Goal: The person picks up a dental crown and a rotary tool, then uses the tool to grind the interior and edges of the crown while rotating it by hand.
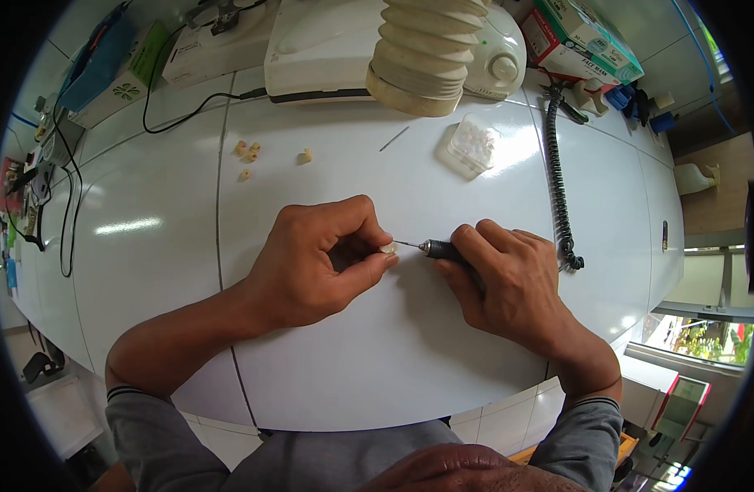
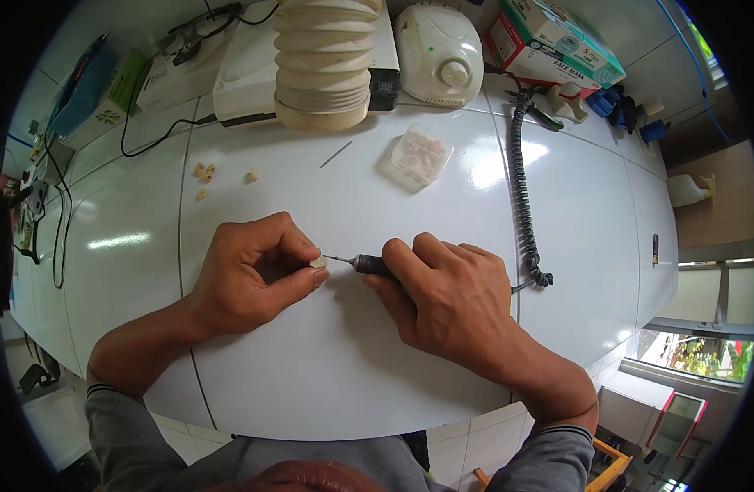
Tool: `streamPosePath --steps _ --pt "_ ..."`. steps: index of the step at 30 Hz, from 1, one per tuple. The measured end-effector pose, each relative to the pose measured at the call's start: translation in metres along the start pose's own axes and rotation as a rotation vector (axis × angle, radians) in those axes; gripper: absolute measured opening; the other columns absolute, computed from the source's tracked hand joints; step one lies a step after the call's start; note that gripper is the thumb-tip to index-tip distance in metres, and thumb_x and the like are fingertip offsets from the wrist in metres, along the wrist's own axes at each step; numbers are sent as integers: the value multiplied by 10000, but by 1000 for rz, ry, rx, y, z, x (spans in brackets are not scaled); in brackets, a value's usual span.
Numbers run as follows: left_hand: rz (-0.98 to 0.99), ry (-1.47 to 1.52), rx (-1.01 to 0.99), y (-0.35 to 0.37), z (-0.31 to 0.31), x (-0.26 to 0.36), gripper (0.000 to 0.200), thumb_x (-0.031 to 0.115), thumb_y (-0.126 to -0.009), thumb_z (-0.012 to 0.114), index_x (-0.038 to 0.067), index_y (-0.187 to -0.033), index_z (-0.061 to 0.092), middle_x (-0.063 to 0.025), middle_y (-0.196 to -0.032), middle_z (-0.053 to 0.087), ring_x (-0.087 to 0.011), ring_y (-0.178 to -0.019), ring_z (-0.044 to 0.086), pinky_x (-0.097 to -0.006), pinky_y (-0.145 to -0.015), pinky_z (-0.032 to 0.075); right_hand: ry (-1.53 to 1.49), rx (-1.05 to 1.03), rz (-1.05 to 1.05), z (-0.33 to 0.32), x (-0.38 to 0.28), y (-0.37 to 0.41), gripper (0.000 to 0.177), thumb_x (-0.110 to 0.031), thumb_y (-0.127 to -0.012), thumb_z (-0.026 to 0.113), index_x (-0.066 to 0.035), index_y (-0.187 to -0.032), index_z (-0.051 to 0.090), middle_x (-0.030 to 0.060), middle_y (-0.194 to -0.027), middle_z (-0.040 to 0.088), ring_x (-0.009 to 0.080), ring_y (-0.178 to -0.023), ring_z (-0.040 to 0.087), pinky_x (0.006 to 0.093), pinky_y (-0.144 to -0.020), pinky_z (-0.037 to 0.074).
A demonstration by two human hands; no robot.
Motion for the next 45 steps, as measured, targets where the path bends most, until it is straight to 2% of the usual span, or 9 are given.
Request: streamPosePath --steps 3,6,9,36,42,45 --pt "73 10 49 0 0 0 158 56 -1006 819 -16 -990 679 -87 -861 795 -109 -791 766 -281 -700 613 -2 -12 -1 0 0 0 261 -334 -1022 837 -120 -979 693 20 -729 581 237 -539 619 390 -549 487" --pt "55 39 45 -1 1 -1 156 52 -1008 816 -17 -989 677 -83 -857 788 -106 -790 761 -282 -704 613 -3 -16 -6 -1 -1 -1 260 -332 -1020 838 -120 -978 695 21 -729 582 238 -539 619 391 -550 489" --pt "10 15 0 0 0 -2 146 -17 -999 834 -20 -1026 691 -74 -963 789 -101 -881 769 -269 -773 624 -1 -19 -5 -1 -1 -1 258 -330 -1018 839 -120 -978 695 21 -728 582 240 -540 620 393 -552 492" --pt "66 -2 10 0 0 1 129 -20 -999 819 -16 -1020 692 -63 -954 762 -93 -862 745 -266 -746 604 -8 -19 -17 -2 -1 -2 261 -323 -1011 843 -121 -954 687 28 -731 584 253 -544 628 407 -547 486" --pt "49 16 1 1 1 0 133 -21 -1029 808 -30 -1092 691 -83 -1013 764 -105 -896 748 -277 -799 625 -43 -38 -2 -3 2 -2 257 -309 -1021 829 -107 -960 682 40 -731 593 269 -548 631 417 -546 486" --pt "116 -3 17 1 0 -1 145 -31 -1044 792 -35 -1145 688 -94 -1088 761 -115 -964 756 -284 -851 633 -81 -26 5 -3 8 -2 248 -296 -1026 819 -99 -966 680 47 -735 602 283 -551 634 429 -549 487"
Point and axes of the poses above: each hand's wrist, its own y-axis away from the middle knuckle, its own z-axis out of the palm, x = y × z, the point moved 7 cm from there along -y, towards the middle knuckle
